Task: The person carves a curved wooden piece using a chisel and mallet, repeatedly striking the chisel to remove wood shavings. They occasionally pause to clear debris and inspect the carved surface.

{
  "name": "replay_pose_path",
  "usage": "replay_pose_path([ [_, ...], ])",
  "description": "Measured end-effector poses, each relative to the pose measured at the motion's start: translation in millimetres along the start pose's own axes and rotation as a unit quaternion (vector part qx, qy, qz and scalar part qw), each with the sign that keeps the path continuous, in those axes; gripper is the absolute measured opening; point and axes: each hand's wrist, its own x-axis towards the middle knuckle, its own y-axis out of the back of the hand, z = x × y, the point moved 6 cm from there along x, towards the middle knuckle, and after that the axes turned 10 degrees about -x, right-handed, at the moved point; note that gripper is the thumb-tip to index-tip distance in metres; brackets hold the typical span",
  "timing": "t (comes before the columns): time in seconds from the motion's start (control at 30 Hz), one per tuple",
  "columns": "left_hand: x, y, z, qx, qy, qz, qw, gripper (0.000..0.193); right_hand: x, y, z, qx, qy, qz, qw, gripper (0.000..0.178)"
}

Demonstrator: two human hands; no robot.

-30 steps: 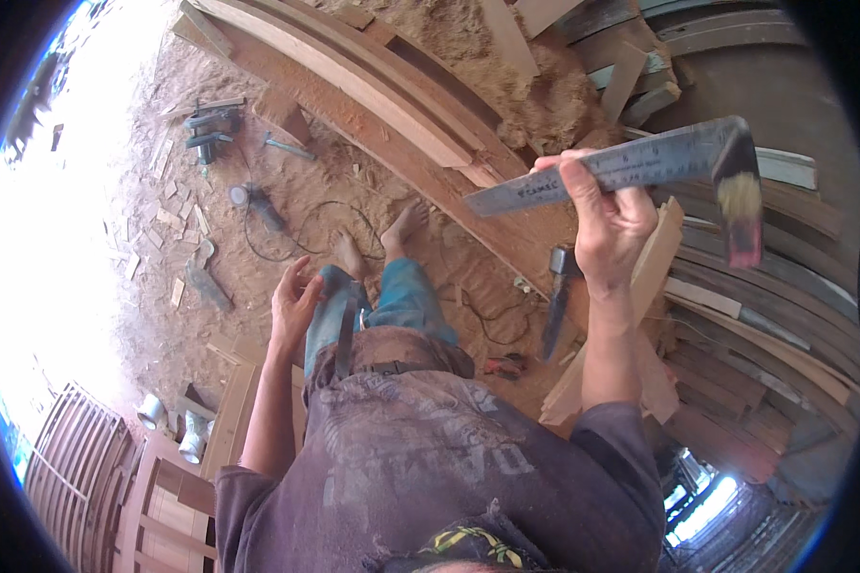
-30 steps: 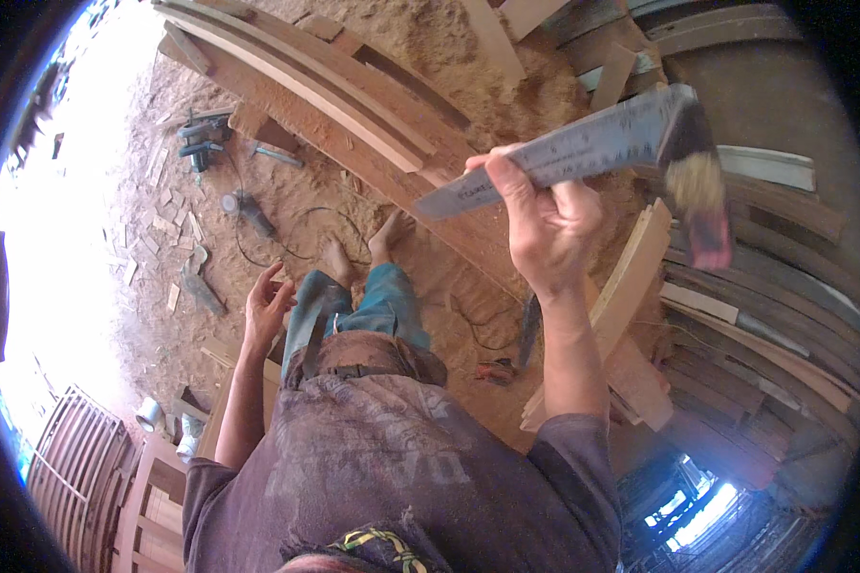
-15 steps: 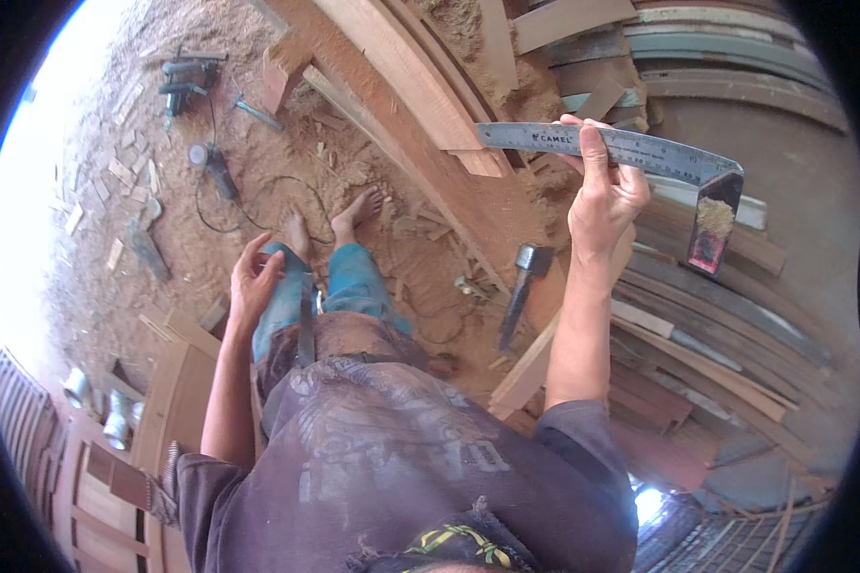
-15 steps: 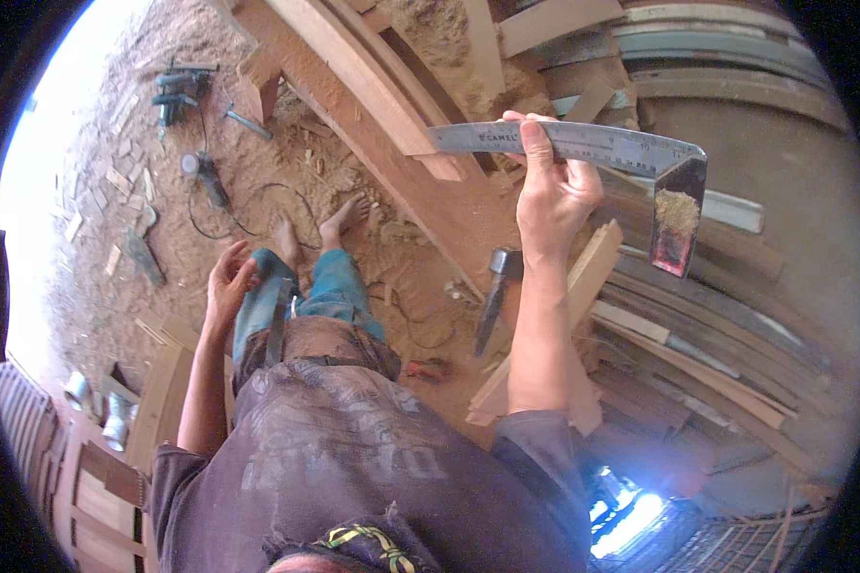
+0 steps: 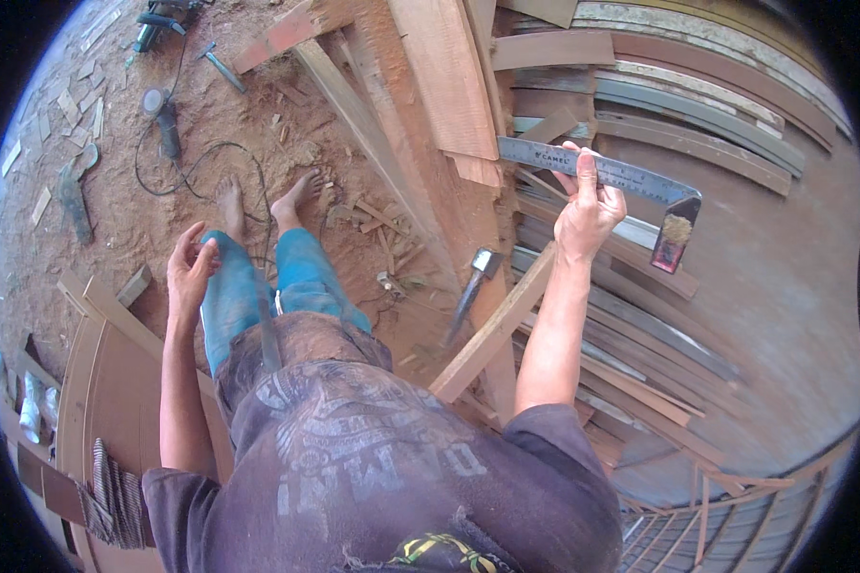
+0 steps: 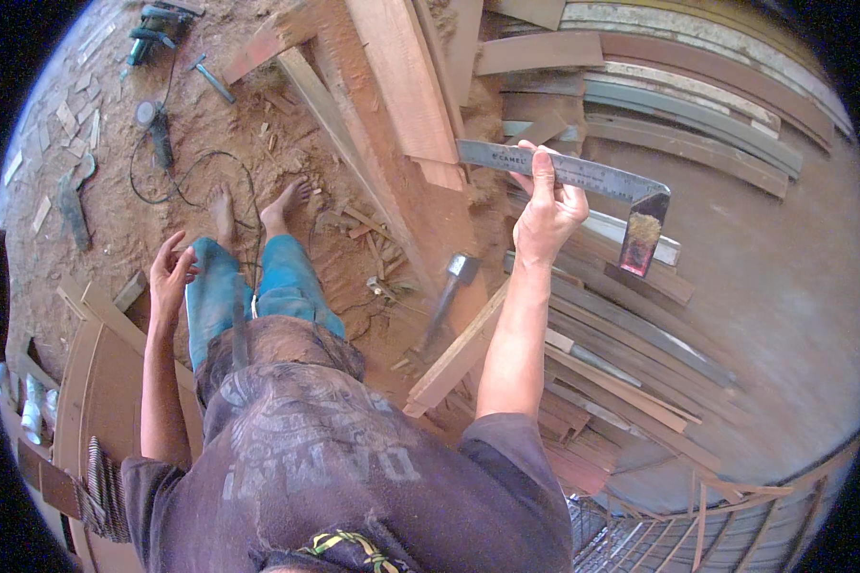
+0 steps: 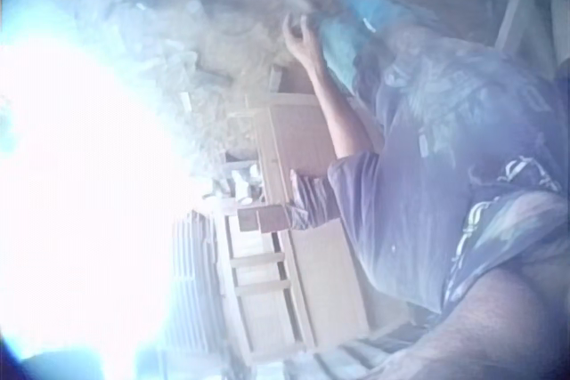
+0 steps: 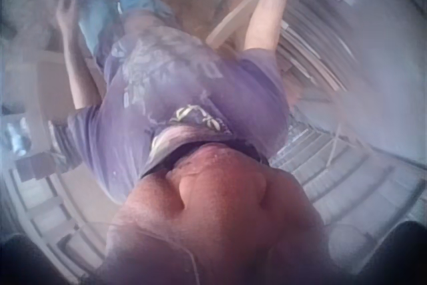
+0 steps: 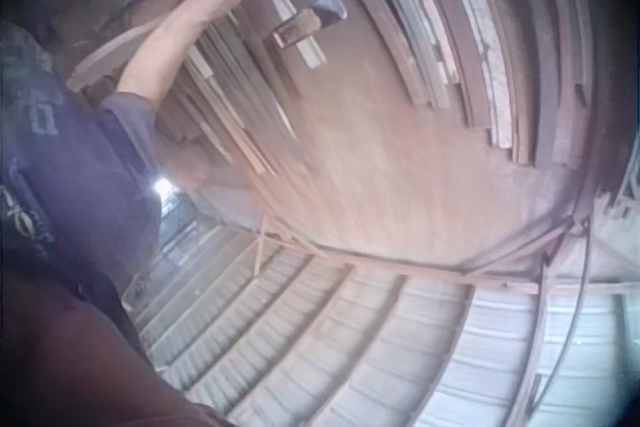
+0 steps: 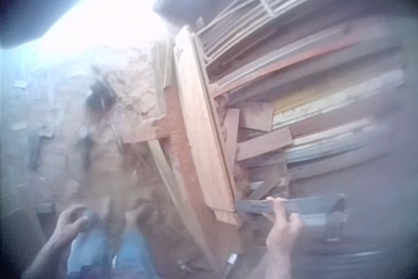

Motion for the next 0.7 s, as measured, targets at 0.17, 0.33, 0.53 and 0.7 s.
replay_pose_path([
  [0.17, 3.5, 20.3, -4.9, -0.024, 0.018, 0.018, 0.999, 0.051, -0.7, 6.0, 6.1, 0.029, -0.028, 0.005, 0.999, 0.022],
  [0.33, 8.6, 31.4, -6.9, -0.046, 0.023, 0.028, 0.998, 0.049, 2.4, 13.7, 15.5, 0.046, -0.045, -0.003, 0.998, 0.022],
  [0.53, 9.6, 34.0, -12.1, -0.063, 0.025, 0.027, 0.997, 0.048, 5.5, 14.2, 21.4, 0.066, -0.085, 0.01, 0.994, 0.023],
  [0.7, 6.9, 38.5, -16.1, -0.066, 0.034, 0.033, 0.997, 0.05, 4.8, 13.5, 20.8, 0.052, -0.078, 0.001, 0.996, 0.024],
])
